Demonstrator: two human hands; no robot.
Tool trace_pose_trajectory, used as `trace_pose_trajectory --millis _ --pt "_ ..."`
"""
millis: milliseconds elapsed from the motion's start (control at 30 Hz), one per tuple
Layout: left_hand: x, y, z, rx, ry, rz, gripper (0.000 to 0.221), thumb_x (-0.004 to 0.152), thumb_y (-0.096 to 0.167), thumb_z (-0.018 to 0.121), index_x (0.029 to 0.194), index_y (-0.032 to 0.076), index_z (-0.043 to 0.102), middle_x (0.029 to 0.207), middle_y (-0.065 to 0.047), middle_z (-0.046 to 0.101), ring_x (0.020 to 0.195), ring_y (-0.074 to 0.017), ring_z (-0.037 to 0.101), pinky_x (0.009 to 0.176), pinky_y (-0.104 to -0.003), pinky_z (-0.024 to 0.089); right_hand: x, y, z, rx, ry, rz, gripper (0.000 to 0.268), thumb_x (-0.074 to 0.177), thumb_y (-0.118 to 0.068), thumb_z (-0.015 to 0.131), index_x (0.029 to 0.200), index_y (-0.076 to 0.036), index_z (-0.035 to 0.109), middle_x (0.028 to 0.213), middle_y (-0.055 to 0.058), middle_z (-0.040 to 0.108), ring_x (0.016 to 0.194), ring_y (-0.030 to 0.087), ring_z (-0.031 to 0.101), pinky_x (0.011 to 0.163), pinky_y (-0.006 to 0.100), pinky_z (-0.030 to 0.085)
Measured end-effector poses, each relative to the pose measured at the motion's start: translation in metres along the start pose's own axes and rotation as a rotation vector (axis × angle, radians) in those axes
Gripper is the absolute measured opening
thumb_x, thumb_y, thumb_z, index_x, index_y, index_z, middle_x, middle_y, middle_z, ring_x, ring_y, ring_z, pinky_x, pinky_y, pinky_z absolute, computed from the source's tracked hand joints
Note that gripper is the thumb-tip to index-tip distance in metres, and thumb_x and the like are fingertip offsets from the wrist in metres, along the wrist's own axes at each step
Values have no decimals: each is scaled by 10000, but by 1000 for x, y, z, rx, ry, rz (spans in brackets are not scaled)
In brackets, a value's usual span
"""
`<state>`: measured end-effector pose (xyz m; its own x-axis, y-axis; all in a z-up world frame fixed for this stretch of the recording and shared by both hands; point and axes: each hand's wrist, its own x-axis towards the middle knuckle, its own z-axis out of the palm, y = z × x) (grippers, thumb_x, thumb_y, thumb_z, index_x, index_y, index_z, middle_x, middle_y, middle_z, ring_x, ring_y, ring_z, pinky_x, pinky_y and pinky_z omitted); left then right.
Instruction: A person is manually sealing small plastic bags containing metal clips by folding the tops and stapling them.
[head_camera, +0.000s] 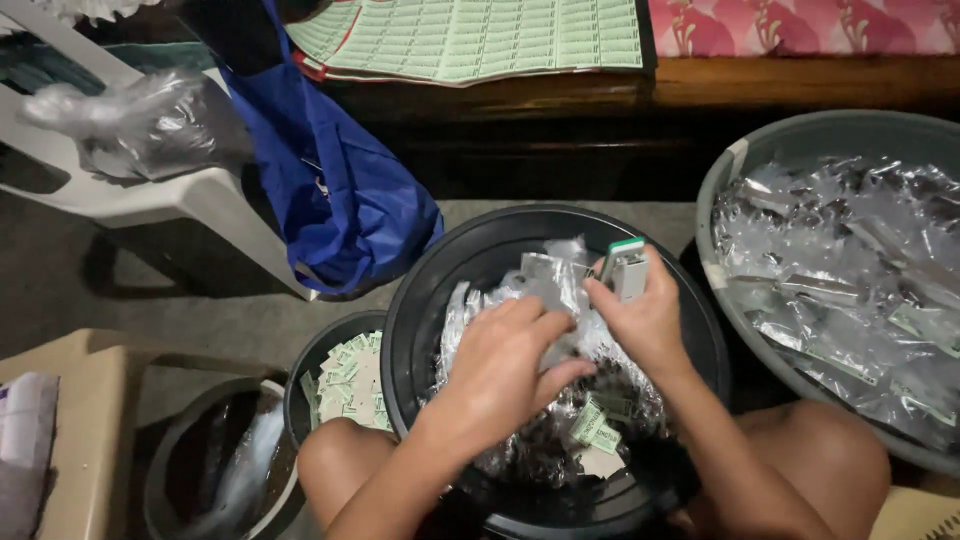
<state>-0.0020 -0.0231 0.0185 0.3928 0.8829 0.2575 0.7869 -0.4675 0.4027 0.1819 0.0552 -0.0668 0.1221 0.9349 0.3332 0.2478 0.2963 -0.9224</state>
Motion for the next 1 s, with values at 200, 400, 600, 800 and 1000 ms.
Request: trace_pose_trajectory --millis 200,400,600,800,1000 --pt "18 -24 -9 -243 502 14 455 751 257 884 1150 136 701 1018 -90 689 957 -352 670 820 -449 522 -2 -22 -21 97 -141 -32 285 734 -37 871 945 -101 690 846 38 765 685 78 652 688 258 537" --pt "34 -22 26 -665 396 207 280 734 -55 757 921 153 743 914 -29 748 892 -290 746 846 -367 571 -6 -18 -29 206 -223 -46 333 720 -3 887 969 -28 666 875 110 760 759 124 677 787 301 559" --pt "22 -11 11 -632 352 346 262 835 167 842 1078 166 745 1092 -97 725 921 -332 745 827 -413 592 -11 -6 -30 339 -203 -39 300 768 11 836 958 2 604 885 178 714 770 187 646 746 364 554" --pt "16 -23 52 -654 438 63 305 812 61 825 1080 196 770 936 -2 726 799 -219 708 758 -317 564 -16 -6 -25 350 -188 -59 280 781 24 833 930 -5 597 863 178 700 758 198 639 717 370 529" --pt "18 -27 85 -648 565 -115 326 727 61 878 986 158 707 866 -62 765 843 -311 756 758 -391 572 -6 -21 -21 202 85 -142 249 923 -116 772 1007 -53 546 1066 179 666 943 251 646 916 392 502"
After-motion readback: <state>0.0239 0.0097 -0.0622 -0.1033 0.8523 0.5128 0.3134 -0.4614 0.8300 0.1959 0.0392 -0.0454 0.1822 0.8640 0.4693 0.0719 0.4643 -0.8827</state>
